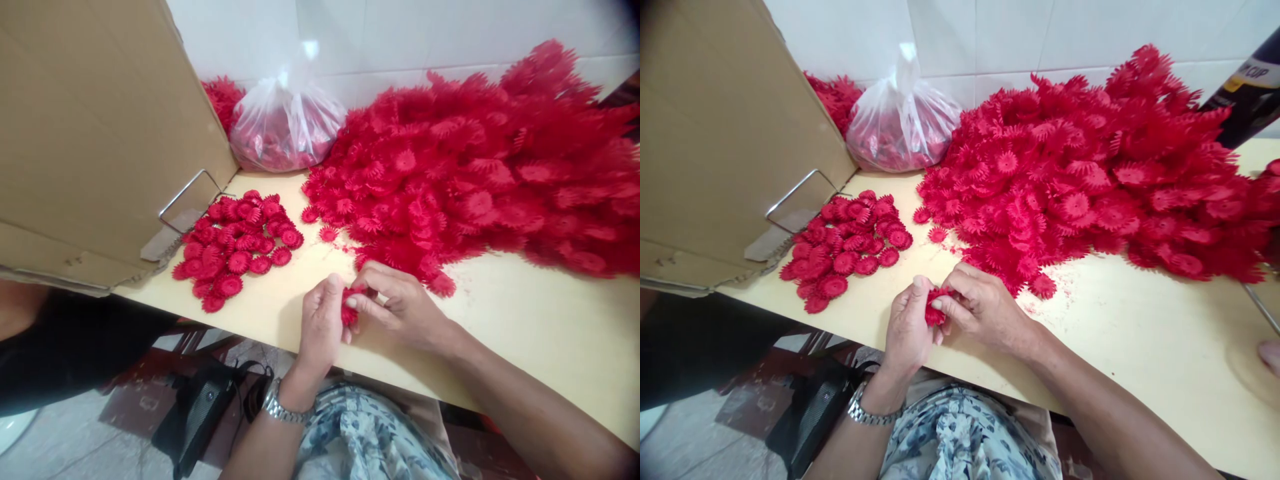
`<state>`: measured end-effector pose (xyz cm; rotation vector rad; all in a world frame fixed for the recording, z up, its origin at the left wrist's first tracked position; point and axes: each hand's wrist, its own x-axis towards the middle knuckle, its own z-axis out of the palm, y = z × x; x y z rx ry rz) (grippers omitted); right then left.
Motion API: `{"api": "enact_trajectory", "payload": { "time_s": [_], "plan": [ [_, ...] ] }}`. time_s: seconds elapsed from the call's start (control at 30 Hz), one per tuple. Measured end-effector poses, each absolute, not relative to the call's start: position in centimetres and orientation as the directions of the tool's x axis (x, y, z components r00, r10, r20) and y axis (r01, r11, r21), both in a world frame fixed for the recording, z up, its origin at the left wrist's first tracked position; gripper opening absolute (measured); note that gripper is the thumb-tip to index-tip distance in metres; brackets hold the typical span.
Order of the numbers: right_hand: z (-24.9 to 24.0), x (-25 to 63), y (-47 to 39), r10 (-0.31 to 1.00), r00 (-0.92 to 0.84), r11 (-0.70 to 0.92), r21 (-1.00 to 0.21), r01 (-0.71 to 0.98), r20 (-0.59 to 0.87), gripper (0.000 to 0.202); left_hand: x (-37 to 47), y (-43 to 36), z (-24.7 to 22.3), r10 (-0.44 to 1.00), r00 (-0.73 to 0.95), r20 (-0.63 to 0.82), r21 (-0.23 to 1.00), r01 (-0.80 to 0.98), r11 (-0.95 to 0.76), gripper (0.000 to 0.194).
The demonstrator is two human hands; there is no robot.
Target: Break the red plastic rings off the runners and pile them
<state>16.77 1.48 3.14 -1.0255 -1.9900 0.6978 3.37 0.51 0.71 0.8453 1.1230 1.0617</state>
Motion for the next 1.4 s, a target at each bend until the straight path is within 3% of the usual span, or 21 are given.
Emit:
{"api": "enact_trajectory", "payload": {
  "time_s": [0.1,0.23,0.4,0.5,0.6,0.77,0.9,1.07,1.17,1.4],
  "plan": [
    [2.9,16.6,1.4,0.826,-0.339,0.563,-0.641,0.522,0.449,0.026,3.5,0.6,0.6,0.946,0.154,-0.287,0.912,-0.258,0.318,0.046],
    [2.6,16.7,1.6,0.772,-0.301,0.578,-0.419,0.701,0.560,0.029,3.5,0.5,0.8,0.924,0.233,-0.303,0.879,-0.306,0.366,0.045],
    [3.5,19.7,3.3,0.740,-0.005,0.273,-0.295,0.916,0.672,0.023,3.4,0.5,1.3,0.881,0.306,-0.361,0.816,-0.353,0.458,0.044],
    [3.6,22.2,4.3,0.723,0.057,0.113,-0.199,0.973,0.689,0.026,3.3,0.9,1.5,0.870,0.343,-0.354,0.783,-0.400,0.477,0.043],
    [3.2,23.7,4.7,0.752,0.074,0.049,-0.168,0.985,0.655,0.033,3.1,1.2,1.6,0.861,0.371,-0.349,0.761,-0.424,0.491,0.039],
    [3.8,23.5,4.0,0.751,0.043,0.115,-0.194,0.974,0.659,0.036,2.9,1.2,1.6,0.844,0.415,-0.340,0.734,-0.444,0.514,0.024],
    [5.5,24.8,1.5,0.708,0.016,0.104,-0.126,0.986,0.706,0.028,2.8,1.1,1.7,0.857,0.315,-0.407,0.779,-0.371,0.506,0.018],
    [5.2,31.4,-4.9,0.649,0.139,-0.181,-0.026,0.983,0.748,0.024,2.4,1.2,2.0,0.887,0.177,-0.427,0.829,-0.316,0.462,0.020],
    [3.7,35.9,-9.1,0.672,0.246,-0.376,0.036,0.926,0.698,0.028,2.3,1.4,2.0,0.892,0.154,-0.426,0.843,-0.290,0.453,0.021],
    [1.6,39.2,-12.1,0.717,0.443,-0.541,0.028,0.841,0.539,0.040,3.6,1.4,2.5,0.900,0.115,-0.419,0.860,-0.268,0.435,0.024]
  ]
}}
